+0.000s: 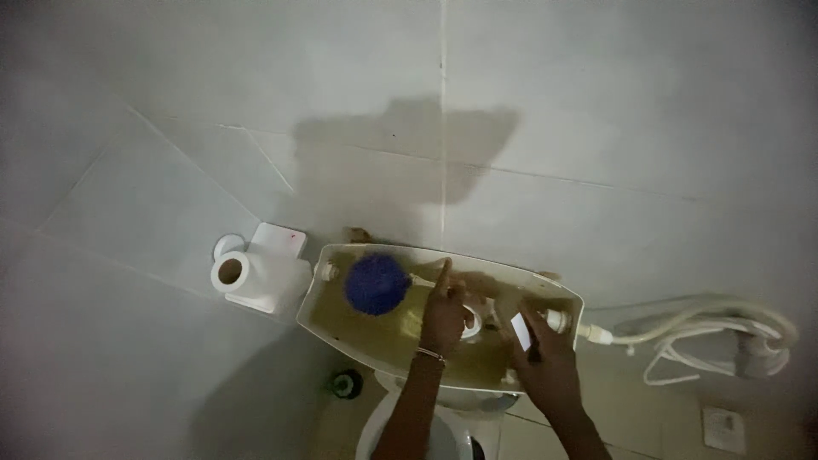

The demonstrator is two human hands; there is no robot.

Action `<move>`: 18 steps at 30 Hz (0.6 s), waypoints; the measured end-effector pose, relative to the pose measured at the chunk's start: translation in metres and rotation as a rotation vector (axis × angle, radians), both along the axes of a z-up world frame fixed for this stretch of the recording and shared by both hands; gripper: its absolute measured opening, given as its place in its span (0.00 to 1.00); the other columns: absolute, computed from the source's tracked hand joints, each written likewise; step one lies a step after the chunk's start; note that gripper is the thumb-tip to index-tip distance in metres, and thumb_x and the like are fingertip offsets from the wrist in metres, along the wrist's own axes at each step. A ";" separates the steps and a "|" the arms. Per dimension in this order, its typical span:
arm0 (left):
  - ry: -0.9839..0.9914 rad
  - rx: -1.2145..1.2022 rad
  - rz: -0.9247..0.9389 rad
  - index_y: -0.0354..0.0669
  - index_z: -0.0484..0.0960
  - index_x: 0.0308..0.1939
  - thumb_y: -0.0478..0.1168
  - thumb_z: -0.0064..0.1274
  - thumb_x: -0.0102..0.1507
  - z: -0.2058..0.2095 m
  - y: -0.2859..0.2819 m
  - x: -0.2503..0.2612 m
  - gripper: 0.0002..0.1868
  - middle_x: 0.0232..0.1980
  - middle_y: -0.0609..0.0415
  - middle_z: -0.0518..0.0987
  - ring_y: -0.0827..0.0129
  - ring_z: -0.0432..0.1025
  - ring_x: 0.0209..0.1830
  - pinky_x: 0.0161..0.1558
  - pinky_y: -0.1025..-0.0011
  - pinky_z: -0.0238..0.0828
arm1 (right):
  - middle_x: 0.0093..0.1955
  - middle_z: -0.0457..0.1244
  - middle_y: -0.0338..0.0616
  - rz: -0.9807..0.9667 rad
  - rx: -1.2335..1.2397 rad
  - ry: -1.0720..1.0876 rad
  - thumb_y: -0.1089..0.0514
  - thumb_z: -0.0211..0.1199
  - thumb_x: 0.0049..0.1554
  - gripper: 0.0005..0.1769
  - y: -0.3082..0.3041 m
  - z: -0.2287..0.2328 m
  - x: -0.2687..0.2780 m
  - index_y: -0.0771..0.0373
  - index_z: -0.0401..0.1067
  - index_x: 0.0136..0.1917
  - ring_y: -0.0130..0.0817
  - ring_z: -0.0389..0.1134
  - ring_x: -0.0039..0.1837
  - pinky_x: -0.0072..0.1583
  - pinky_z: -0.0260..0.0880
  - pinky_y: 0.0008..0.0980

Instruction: Repairing and adjusting the internal mechanism of a toilet tank.

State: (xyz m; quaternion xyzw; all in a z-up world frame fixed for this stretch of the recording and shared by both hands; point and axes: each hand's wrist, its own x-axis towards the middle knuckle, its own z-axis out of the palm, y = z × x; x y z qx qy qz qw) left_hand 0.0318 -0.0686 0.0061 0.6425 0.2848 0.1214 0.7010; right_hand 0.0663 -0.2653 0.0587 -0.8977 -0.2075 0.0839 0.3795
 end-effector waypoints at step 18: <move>0.449 1.219 -0.448 0.29 0.81 0.51 0.38 0.57 0.61 -0.023 -0.010 0.017 0.18 0.63 0.24 0.72 0.57 0.79 0.36 0.71 0.60 0.64 | 0.46 0.71 0.51 0.013 0.026 0.146 0.51 0.66 0.54 0.40 0.002 0.009 0.001 0.50 0.61 0.78 0.32 0.71 0.36 0.42 0.77 0.35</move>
